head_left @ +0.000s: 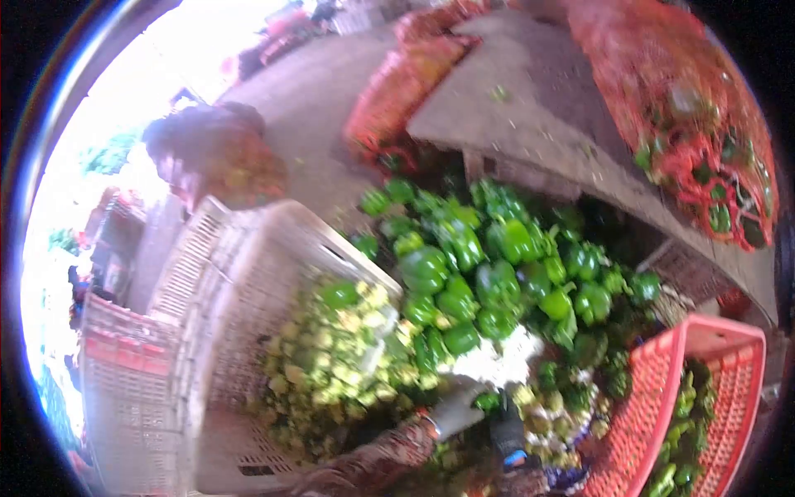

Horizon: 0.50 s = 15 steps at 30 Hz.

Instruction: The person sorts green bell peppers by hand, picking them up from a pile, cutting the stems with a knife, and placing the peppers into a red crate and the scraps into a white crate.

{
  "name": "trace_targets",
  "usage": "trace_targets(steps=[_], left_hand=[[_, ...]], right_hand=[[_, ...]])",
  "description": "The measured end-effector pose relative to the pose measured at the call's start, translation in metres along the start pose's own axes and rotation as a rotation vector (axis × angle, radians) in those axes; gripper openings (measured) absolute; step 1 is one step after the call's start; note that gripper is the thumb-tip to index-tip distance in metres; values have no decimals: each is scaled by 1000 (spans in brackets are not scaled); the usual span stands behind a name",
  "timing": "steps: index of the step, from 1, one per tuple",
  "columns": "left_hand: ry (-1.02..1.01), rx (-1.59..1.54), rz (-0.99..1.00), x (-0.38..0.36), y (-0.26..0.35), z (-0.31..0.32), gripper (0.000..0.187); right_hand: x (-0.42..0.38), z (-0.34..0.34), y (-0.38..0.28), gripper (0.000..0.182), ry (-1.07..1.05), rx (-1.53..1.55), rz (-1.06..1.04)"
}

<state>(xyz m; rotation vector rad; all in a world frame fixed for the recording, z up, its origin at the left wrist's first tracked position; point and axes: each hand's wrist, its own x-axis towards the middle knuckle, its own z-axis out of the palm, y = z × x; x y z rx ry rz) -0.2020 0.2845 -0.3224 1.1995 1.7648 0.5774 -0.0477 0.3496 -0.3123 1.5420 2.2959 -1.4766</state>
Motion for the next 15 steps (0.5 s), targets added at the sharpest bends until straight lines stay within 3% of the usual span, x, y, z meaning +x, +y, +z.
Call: trace_targets(steps=[1, 2, 4, 6, 8, 12, 15], left_hand=[[4, -114, -93, -2, 8, -5, 61], [-5, -245, -178, -6, 21, -10, 60], [-55, -127, -187, -2, 30, -21, 62], [-78, -99, -212, -1, 31, -24, 63], [-77, -157, -231, 4, 23, -17, 65], [112, -125, -180, 14, 5, 10, 62], [142, -237, -186, 23, -13, 26, 63]], right_hand=[[6, 0, -4, 60, -24, -68, 36], [10, -4, -6, 56, -90, -221, -115], [25, 2, 12, 44, -189, -641, -432], [55, 51, 84, 50, 78, -673, -674], [53, 52, 82, 53, 182, -594, -648], [18, 15, -1, 50, 81, -231, -101], [20, 15, -10, 50, 99, -106, 55]])
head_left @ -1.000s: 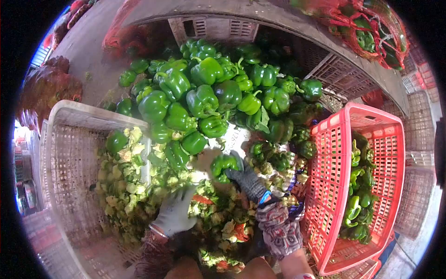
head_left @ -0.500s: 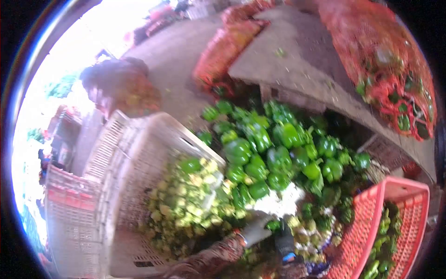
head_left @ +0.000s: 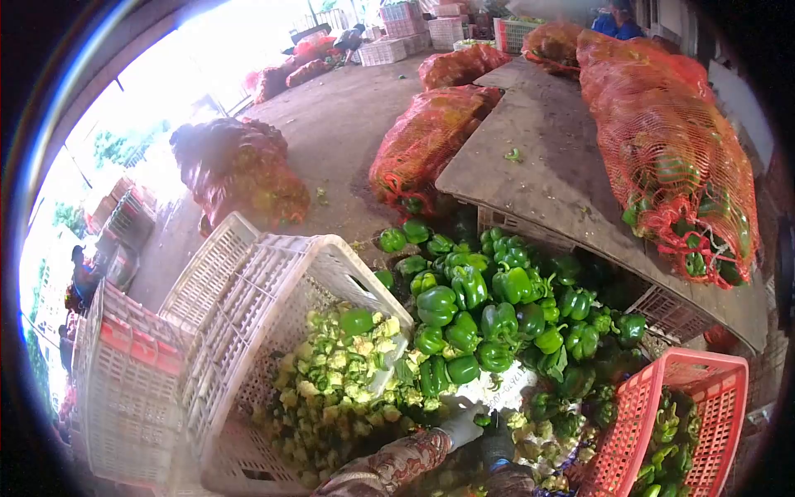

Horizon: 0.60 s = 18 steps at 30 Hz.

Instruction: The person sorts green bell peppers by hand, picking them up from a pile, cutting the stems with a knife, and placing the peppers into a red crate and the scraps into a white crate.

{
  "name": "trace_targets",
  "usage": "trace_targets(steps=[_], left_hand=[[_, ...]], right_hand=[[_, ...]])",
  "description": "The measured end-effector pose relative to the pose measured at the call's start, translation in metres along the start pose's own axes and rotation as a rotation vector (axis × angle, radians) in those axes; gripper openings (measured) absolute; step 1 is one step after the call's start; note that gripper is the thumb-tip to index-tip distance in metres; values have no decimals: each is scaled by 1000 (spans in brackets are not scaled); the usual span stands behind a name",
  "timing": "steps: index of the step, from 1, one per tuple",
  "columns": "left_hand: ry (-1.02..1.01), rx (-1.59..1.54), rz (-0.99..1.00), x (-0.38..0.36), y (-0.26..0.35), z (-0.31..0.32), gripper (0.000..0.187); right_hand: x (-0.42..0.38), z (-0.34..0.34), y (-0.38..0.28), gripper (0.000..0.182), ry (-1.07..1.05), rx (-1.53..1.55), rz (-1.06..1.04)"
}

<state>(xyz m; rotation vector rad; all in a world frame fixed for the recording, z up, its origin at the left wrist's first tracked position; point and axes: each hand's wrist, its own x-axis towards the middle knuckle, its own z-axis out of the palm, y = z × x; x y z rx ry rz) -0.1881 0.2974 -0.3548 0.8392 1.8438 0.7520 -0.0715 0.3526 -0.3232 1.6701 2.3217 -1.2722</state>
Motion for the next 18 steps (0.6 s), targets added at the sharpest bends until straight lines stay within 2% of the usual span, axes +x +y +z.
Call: trace_targets(steps=[4, 6, 9, 12, 13, 14, 16, 17, 18], left_hand=[[41, 69, -69, -25, 45, -15, 63], [47, 26, -81, -19, 30, -8, 59], [37, 172, 14, -22, 15, -10, 55], [-43, 9, -69, -48, 31, -20, 56], [2, 42, 23, -56, 39, -19, 55], [-89, -13, 64, -68, 59, -29, 58], [-202, -132, -39, -80, 74, -28, 54], [-104, -11, -48, -91, 81, -22, 51], [-109, -25, -15, -88, 58, -10, 53]], right_hand=[[-1, 6, 6, 50, 32, -87, -1], [2, 3, 7, 50, 8, 216, 122], [15, 20, 34, 53, 39, 65, -10], [-9, 8, 33, 57, -52, 309, -17], [-13, 16, 50, 59, -70, 582, -55], [-16, 24, 67, 60, -99, 856, -88], [-47, 22, 76, 61, -153, 1035, 40], [-58, 7, 59, 62, -124, 897, 28], [-69, -7, 42, 63, -96, 758, 19]])
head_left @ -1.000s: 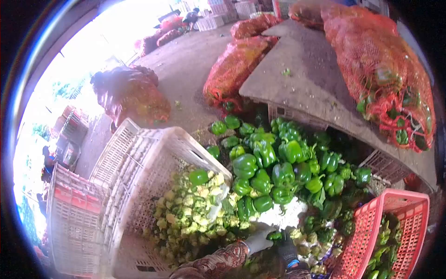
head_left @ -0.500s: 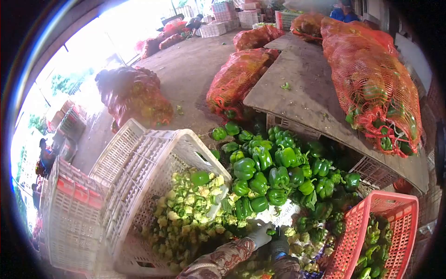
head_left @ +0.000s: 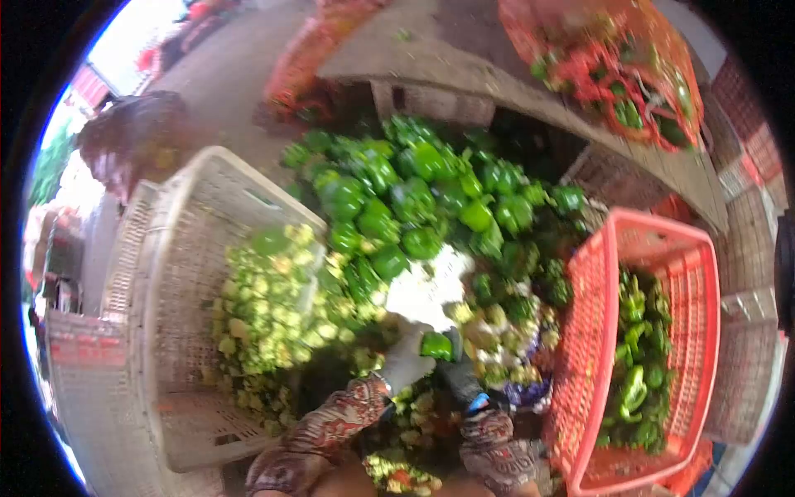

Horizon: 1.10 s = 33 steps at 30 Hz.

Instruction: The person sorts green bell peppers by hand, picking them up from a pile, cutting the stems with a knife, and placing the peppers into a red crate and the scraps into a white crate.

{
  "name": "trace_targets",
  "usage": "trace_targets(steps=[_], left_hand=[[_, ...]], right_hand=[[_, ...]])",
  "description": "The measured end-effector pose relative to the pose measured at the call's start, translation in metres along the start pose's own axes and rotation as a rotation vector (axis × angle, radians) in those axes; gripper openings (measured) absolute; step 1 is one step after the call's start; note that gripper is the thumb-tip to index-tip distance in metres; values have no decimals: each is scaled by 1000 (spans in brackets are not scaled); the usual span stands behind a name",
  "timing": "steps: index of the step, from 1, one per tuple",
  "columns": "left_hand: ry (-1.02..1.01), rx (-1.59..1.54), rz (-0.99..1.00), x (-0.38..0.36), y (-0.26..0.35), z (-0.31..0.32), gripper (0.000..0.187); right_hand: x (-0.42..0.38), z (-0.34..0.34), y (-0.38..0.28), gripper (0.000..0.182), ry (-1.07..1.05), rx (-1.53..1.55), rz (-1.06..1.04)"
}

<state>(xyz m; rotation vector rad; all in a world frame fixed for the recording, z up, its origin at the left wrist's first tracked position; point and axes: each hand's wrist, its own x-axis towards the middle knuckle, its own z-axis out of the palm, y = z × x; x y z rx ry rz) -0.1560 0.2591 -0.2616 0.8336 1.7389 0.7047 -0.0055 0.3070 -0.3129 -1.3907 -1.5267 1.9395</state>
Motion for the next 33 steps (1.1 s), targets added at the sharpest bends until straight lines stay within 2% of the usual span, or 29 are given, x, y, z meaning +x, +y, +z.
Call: trace_targets(steps=[1, 3, 4, 7, 8, 11, 12, 14, 16, 19, 20, 22, 23, 24, 26, 28, 30, 31, 32, 33], left_hand=[[82, 8, -14, -19, 17, 3, 54], [22, -76, 77, -26, 7, 6, 55], [57, -88, 172, -36, 18, 4, 54], [-68, -156, 95, -39, 11, 5, 55], [-73, -149, 187, -38, 1, 7, 58], [-230, -235, -51, -45, -4, 8, 61], [-290, -358, -86, -53, -3, 5, 62], [-405, -603, -147, -65, 3, -2, 64], [-389, -709, -165, -71, 2, 3, 67], [-376, -834, -43, -59, -19, 2, 63], [-330, -1009, -134, -57, -23, 1, 60], [-498, -1693, -130, -52, -39, -1, 54], [-413, -1483, 19, -52, -31, -6, 55], [-323, -1265, 161, -55, -19, -14, 56], [-222, -1069, 172, -61, -14, -26, 61], [-191, -978, 243, -60, -29, -24, 64], [-145, -966, 205, -57, -28, -22, 69], [-122, -960, 186, -55, -27, -21, 72], [-105, -1075, 105, -68, -1, -24, 72], [-88, -1186, 27, -74, 13, -27, 72]], right_hand=[[-3, 3, 16, 63, 7, -12, -268], [-18, 2, 16, 55, 26, -256, -293], [-27, 2, 16, 55, 38, -377, -305], [-42, -3, 25, 56, -5, -302, -258], [-46, -5, 28, 56, -20, -249, -238], [-65, -11, 7, 69, -11, -411, -333], [-71, -24, 8, 70, -41, -221, -175], [-78, -39, 2, 70, -69, -225, -98], [-95, -44, -4, 67, -67, -619, -224], [-83, -40, 24, 44, 74, -176, -124], [-90, -38, -12, 38, 33, 106, 79], [-98, -29, -53, 35, 20, 125, 29], [-103, -29, -70, 33, 51, 76, -35], [-107, -29, -84, 31, 109, 4, -123], [-117, -38, -86, 37, 400, -319, -405], [-155, -119, -97, 44, 714, -760, -490], [-180, -141, -170, 49, 1144, -857, -594], [-185, -150, -203, 51, 1325, -925, -602], [-190, -157, -220, 54, 1440, -1049, -554], [-199, -170, -214, 53, 1386, -1233, -450]])
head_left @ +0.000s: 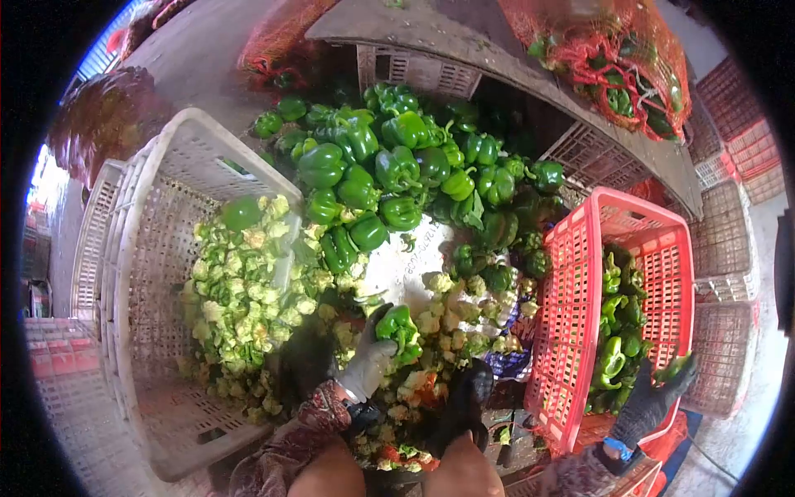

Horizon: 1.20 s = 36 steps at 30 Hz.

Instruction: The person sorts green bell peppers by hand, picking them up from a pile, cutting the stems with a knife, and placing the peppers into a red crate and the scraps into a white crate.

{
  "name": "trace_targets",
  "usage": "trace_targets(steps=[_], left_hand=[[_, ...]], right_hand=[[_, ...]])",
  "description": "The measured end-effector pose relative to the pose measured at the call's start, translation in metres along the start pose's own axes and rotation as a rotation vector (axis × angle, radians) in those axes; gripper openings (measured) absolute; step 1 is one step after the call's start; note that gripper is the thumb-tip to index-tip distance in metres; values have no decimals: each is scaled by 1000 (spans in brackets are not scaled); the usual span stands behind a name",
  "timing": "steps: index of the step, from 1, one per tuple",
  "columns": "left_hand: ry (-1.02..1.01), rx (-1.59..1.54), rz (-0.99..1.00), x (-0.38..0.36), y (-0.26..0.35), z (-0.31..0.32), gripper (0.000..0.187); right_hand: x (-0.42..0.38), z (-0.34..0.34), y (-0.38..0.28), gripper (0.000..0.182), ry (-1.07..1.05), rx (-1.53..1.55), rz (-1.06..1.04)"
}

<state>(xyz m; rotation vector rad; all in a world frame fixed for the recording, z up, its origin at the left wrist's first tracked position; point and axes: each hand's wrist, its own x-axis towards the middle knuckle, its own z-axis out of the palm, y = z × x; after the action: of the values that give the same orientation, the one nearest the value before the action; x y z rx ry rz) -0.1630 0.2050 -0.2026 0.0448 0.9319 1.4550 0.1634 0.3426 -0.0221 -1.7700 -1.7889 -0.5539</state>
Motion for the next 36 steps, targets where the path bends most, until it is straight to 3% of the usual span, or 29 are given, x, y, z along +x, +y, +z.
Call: trace_targets(steps=[2, 4, 6, 12, 13, 16, 17, 23, 31, 34, 35, 36], left_hand=[[-56, 222, 18, -2, -4, -2, 70], [-84, 426, 47, -5, -12, -5, 69], [-77, 578, 61, -1, -19, -7, 68], [-6, 801, 109, 17, -15, -10, 65], [-3, 812, 106, 17, -12, -12, 64], [-9, 849, 103, 18, -5, -10, 63], [-15, 864, 105, 18, -5, -9, 63], [-49, 939, 86, 15, -10, -3, 61], [-216, 1125, -28, -6, -10, 4, 60], [-307, 922, -169, -10, -14, 3, 49], [-359, 1084, -30, -6, -19, -1, 45], [-361, 1008, -20, -3, -21, 0, 43]], right_hand=[[-10, 14, 40, 50, -151, -237, -141], [-63, 53, 28, 54, -437, 992, 222], [-122, 95, -26, 49, -717, 1579, 252], [-194, 145, -148, 55, -1010, 734, -336], [-187, 130, -152, 47, -1033, 865, -250], [-178, 124, -159, 47, -886, 1166, -414], [-172, 114, -160, 50, -907, 1101, -417], [-154, 91, -164, 55, -982, 934, -425], [-154, 85, -144, 55, -1166, 1142, -375], [-161, 87, -126, 55, -1539, 1436, -42], [-190, 103, -111, 46, -1679, 1558, 269], [-169, 97, -111, 45, -1733, 1451, 164]])
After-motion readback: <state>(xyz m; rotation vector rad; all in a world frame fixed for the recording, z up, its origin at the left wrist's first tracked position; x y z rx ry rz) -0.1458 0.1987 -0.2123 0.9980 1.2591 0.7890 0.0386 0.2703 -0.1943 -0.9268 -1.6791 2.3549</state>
